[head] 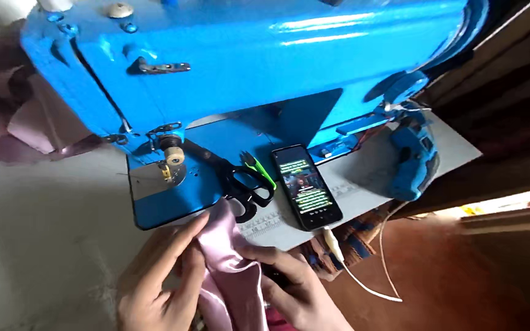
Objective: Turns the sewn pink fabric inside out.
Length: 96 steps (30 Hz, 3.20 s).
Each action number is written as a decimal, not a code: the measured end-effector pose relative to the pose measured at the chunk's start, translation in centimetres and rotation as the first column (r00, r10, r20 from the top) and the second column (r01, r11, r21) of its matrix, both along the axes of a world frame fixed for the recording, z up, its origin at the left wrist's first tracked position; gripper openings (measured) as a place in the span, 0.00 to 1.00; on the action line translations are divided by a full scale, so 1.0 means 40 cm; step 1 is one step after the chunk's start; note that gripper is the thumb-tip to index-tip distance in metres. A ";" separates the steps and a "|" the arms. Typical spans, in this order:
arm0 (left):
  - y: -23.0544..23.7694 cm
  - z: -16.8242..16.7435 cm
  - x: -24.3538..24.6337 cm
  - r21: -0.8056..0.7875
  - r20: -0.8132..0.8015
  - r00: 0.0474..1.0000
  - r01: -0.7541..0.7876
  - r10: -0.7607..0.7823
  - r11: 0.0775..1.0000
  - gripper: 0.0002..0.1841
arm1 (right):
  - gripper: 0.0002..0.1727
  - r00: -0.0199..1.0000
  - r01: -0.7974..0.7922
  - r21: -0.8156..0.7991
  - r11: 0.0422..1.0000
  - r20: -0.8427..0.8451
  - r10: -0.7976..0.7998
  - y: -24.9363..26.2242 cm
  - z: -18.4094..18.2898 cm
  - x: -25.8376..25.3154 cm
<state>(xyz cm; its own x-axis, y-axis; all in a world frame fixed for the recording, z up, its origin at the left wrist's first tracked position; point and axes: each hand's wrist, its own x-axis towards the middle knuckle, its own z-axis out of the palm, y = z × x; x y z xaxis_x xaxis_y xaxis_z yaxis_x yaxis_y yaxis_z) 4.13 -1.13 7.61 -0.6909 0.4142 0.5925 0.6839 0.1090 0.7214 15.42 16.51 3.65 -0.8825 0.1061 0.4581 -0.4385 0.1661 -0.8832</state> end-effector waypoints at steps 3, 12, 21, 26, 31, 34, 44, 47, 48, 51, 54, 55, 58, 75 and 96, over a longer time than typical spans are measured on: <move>-0.026 0.011 -0.006 -0.068 -0.022 1.000 0.003 -0.004 0.998 0.14 | 0.18 0.999 0.045 0.105 0.994 -0.014 -0.044 -0.001 0.007 0.002; -0.041 0.018 -0.009 -0.085 0.054 0.998 0.049 -0.045 0.995 0.13 | 0.17 0.993 0.118 0.186 0.975 -0.038 -0.113 -0.008 0.013 0.002; -0.044 0.020 -0.014 -0.050 0.126 0.992 0.018 -0.012 0.999 0.10 | 0.22 0.996 0.087 0.281 0.956 -0.037 -0.079 -0.008 0.015 0.006; -0.048 0.015 -0.019 -0.012 0.139 0.988 0.062 -0.060 0.998 0.12 | 0.21 0.998 0.067 0.262 0.963 -0.025 -0.062 -0.004 0.011 0.008; -0.056 0.019 -0.017 -0.023 0.171 0.984 0.051 -0.046 0.998 0.09 | 0.21 0.999 0.051 0.235 0.971 -0.024 -0.047 0.000 0.009 0.008; -0.068 0.031 -0.014 -0.056 0.239 0.968 0.092 -0.076 0.994 0.10 | 0.21 1.000 0.024 0.222 0.975 -0.001 -0.024 0.006 0.011 0.008; -0.087 0.034 -0.016 -0.102 0.184 0.982 -0.014 0.033 0.995 0.09 | 0.20 0.999 -0.009 0.185 0.983 0.047 0.000 0.005 0.019 0.004; -0.088 0.035 -0.019 -0.107 0.212 0.977 0.057 -0.034 0.993 0.12 | 0.19 0.998 -0.062 0.170 0.983 0.027 0.058 0.004 0.019 0.002; -0.087 0.036 -0.020 -0.100 0.221 0.974 0.082 -0.058 0.992 0.12 | 0.19 0.998 -0.066 0.172 0.983 0.027 0.063 0.003 0.019 0.001; -0.087 0.035 -0.025 -0.085 0.236 0.968 0.109 -0.087 0.990 0.11 | 0.19 0.998 -0.063 0.159 0.985 0.033 0.058 0.002 0.019 -0.002; -0.097 0.028 -0.033 -0.090 0.222 0.972 0.102 -0.080 0.991 0.09 | 0.20 0.999 -0.042 0.153 0.987 0.039 0.037 0.003 0.021 -0.004; -0.100 0.027 -0.036 -0.088 0.213 0.973 0.109 -0.088 0.990 0.09 | 0.20 0.999 -0.035 0.156 0.987 0.039 0.029 0.004 0.021 -0.004; -0.097 0.031 -0.032 -0.071 0.228 0.967 0.129 -0.110 0.989 0.09 | 0.19 0.999 -0.043 0.174 0.984 0.033 0.037 0.003 0.022 -0.004; -0.086 0.020 -0.032 -0.015 0.293 0.942 0.177 -0.165 0.984 0.12 | 0.19 0.999 -0.035 0.191 0.981 -0.013 0.038 0.007 0.014 0.000; -0.068 0.025 -0.025 0.055 0.463 0.841 0.288 -0.280 0.956 0.13 | 0.17 0.999 0.012 0.266 0.964 -0.050 0.001 -0.015 0.000 0.002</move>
